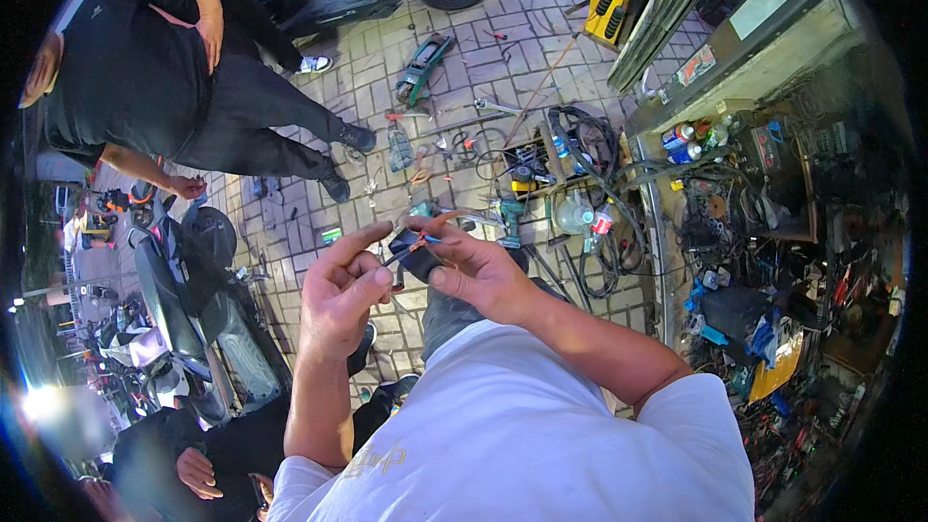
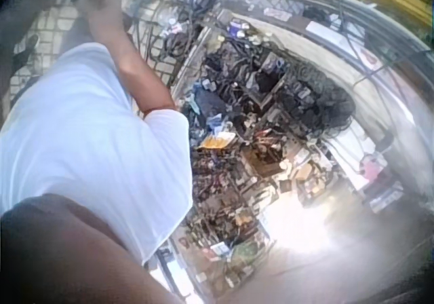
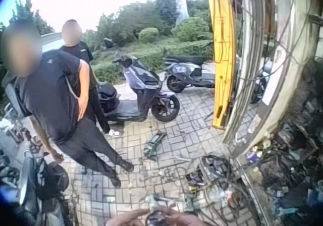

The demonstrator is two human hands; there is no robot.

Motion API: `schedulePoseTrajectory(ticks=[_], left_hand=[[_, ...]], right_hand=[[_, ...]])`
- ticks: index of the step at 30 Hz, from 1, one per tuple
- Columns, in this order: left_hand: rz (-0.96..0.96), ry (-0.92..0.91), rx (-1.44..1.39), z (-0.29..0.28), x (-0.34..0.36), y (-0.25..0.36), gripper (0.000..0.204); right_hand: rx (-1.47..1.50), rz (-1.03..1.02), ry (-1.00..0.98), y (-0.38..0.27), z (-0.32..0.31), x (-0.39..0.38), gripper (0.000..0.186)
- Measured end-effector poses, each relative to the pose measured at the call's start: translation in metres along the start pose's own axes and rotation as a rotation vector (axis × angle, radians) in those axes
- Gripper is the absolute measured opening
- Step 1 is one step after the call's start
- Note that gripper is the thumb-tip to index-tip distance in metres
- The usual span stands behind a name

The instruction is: The person strips and twists electrical wires, then wraps the connection with electrical tape. The person handles a small black component and secures the taped joint with both hands.

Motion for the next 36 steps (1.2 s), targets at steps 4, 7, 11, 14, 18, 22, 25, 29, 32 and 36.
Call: schedulePoseTrajectory(ticks=[4, 7, 11, 14, 18, 22, 25, 29, 32, 36], left_hand=[[-0.025, 0.035, 0.033, 0.000, -0.001, -0.001, 0.039], [0.002, 0.045, 0.051, 0.003, 0.000, 0.004, 0.033], [0.025, 0.084, 0.044, 0.005, -0.001, 0.006, 0.025], [0.042, 0.114, 0.015, 0.006, 0.000, 0.005, 0.019], [0.141, 0.108, 0.117, 0.004, 0.003, 0.009, 0.018], [0.429, 0.151, 0.620, 0.018, 0.001, 0.031, 0.014], [0.600, 0.131, 0.791, 0.028, -0.002, 0.036, 0.017], [0.578, 0.023, 0.843, 0.030, 0.005, 0.031, 0.014], [0.427, 0.017, 0.799, 0.021, 0.007, 0.015, 0.021], [0.180, 0.137, 0.515, 0.002, 0.009, -0.009, 0.024]], right_hand=[[-0.060, -0.022, -0.022, -0.011, 0.002, -0.002, 0.038], [0.018, 0.026, -0.005, -0.010, 0.002, -0.004, 0.036], [-0.007, 0.011, -0.028, -0.018, 0.003, -0.003, 0.035], [-0.032, 0.019, -0.052, -0.023, 0.003, -0.001, 0.034], [-0.068, 0.132, -0.031, -0.010, -0.004, -0.005, 0.045], [0.259, 0.305, 0.030, 0.015, -0.002, -0.017, 0.043], [0.487, 0.354, 0.070, 0.012, 0.001, -0.021, 0.047], [0.582, 0.381, 0.141, -0.017, 0.005, -0.022, 0.050], [0.247, 0.518, -0.006, -0.023, -0.005, -0.023, 0.048], [-0.237, 0.523, 0.135, -0.027, -0.048, -0.021, 0.049]])
Point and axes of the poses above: each hand's wrist, its own x-axis towards the middle knuckle, its own z-axis out of the palm, y = z × x, the point moved 10 cm from there along x, towards the middle knuckle, and after that the axes turned 5 degrees about -x, right-handed, at the moved point
